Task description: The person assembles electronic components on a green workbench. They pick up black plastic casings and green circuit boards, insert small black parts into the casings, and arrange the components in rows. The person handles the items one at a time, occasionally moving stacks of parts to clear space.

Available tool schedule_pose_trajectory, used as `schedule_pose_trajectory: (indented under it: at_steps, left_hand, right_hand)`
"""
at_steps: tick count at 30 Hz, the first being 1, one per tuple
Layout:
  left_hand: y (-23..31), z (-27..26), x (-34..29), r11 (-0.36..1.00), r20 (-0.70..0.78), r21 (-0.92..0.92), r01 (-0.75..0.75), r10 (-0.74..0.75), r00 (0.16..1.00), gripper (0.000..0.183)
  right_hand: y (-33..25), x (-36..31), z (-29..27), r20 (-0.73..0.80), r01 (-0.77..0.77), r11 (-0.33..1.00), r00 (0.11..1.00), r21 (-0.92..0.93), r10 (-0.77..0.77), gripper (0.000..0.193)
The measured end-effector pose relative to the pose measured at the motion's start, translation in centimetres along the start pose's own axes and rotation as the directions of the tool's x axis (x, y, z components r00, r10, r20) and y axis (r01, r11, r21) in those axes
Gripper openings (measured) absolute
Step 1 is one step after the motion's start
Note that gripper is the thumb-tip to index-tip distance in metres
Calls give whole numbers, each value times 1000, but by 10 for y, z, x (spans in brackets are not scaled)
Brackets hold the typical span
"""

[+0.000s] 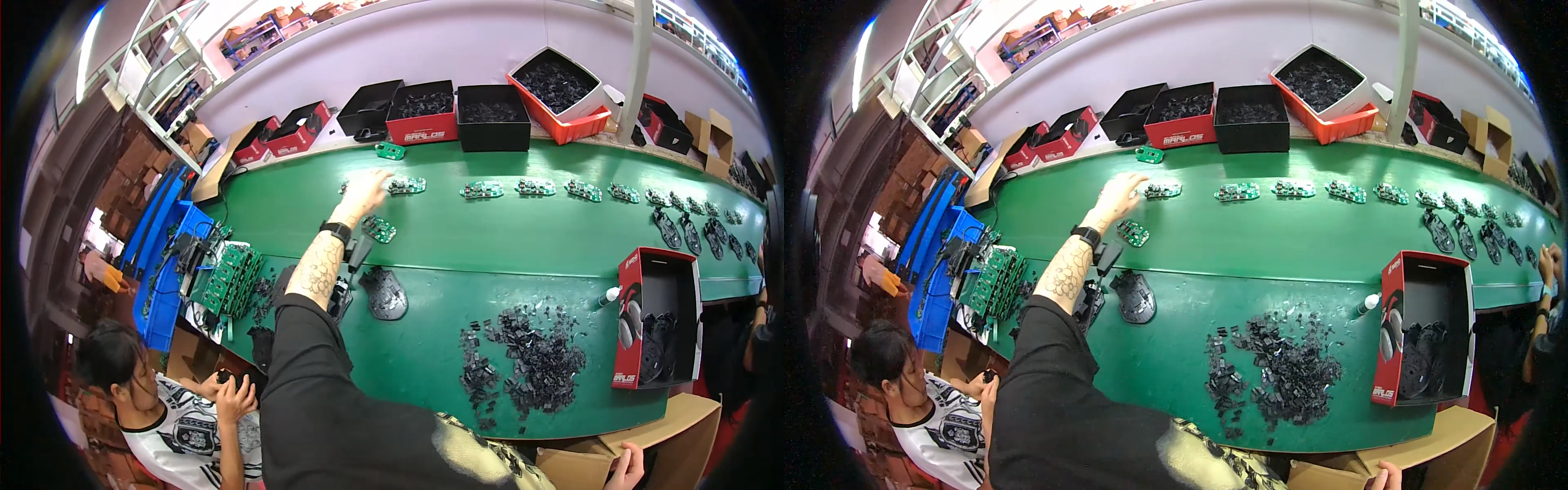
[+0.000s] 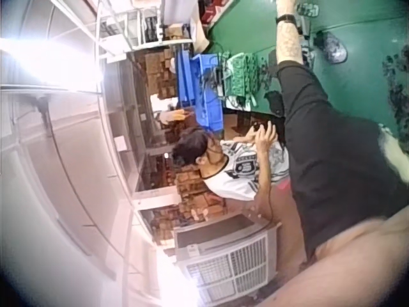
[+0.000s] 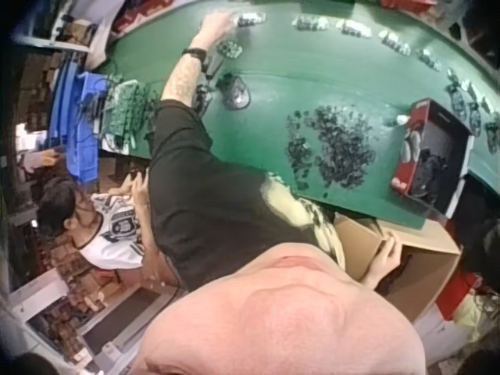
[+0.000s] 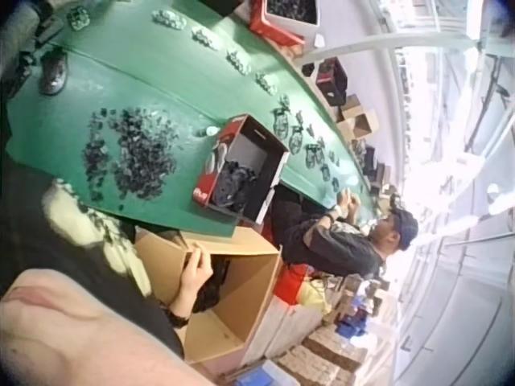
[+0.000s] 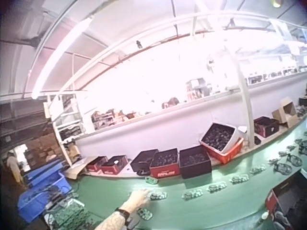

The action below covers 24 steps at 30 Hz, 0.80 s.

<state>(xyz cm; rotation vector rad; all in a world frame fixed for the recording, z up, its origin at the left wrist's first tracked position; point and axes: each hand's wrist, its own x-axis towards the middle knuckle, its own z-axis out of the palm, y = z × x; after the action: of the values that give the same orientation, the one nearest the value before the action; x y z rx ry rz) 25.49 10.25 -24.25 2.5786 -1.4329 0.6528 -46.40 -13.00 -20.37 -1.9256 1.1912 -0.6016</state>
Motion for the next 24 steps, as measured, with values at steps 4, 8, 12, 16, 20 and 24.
schedule_pose_trajectory:
  at_steps: [4, 8, 12, 16, 20, 24]
  left_hand:
    - [31, 25, 15, 981, 32, -166, -100, 107, 994, 29]
    - [56, 31, 28, 977, 109, -186, -102, 124, 986, 30]
    - [83, 24, 42, 968, 132, -230, -102, 135, 982, 28]
    - [55, 23, 57, 993, -35, -111, -41, 37, 999, 27]
    - [-25, 28, 51, 865, 324, 163, 474, -501, 803, 32]
    - [-63, 29, 22, 744, 283, 123, 657, -660, 696, 29]
  right_hand:
    - [-7, -1, 0, 14, -33, 999, 999, -6, 33, 21]
    - [-11, -2, 0, 18, -43, 999, 999, -20, 43, 21]
    - [-6, -1, 1, 6, -19, 1000, 1000, -15, 19, 21]
    - [2, -1, 3, 3, -18, 1000, 1000, -19, 18, 20]
    - [15, -1, 3, -14, -36, 999, 999, 7, 36, 19]
    - [6, 0, 8, -60, -62, 998, 996, 0, 62, 19]
